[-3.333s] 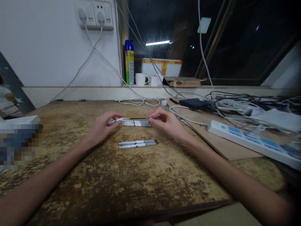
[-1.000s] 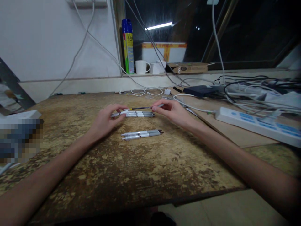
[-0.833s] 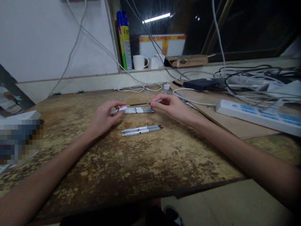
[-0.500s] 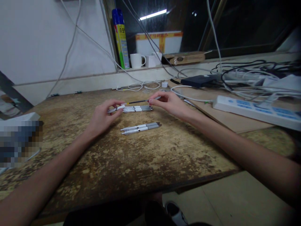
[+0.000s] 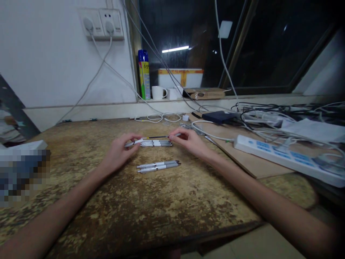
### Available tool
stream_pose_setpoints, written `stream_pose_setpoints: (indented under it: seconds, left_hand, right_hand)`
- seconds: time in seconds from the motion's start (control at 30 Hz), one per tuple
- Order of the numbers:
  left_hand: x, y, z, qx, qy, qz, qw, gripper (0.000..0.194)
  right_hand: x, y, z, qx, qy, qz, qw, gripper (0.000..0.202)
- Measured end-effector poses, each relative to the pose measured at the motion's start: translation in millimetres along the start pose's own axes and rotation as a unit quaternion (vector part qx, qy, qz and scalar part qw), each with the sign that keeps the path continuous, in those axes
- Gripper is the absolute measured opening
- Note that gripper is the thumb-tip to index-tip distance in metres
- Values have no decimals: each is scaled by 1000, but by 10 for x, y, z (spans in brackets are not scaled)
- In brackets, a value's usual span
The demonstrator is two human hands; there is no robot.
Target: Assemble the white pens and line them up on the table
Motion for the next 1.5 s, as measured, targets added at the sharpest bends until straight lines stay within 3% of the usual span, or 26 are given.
stream_pose_setpoints:
  seconds: [0.33, 0.63, 0.97, 1.27, 1.5]
  left_hand:
    - [-8, -8, 35, 11, -30, 6, 999, 27]
    - [61, -56, -42, -38, -83, -1, 996, 28]
    - [118, -88, -72, -10, -75, -8, 997, 30]
    - [-30, -55, 54, 32, -25, -1, 999, 31]
    - [-98, -95, 58, -10, -42, 28, 999, 32]
  right_hand:
    - [32, -1, 24, 9, -5, -6, 1000, 24]
    - [2, 32, 83, 3, -3, -2, 1000, 19]
    - [-20, 37, 108, 8, -18, 5, 1000, 23]
    - [-58, 52, 176, 26, -20, 11, 999, 26]
    - [-79, 61, 140, 16, -26, 17, 999, 36]
Point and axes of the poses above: each hand's wrist, its own y-axis towards the middle knuckle, its own x-axis out of the palm, z = x × y, the point moved 7 cm from there along y, towards the middle knuckle, and after that the axes turned 12 degrees about x, right-handed, at the moved point
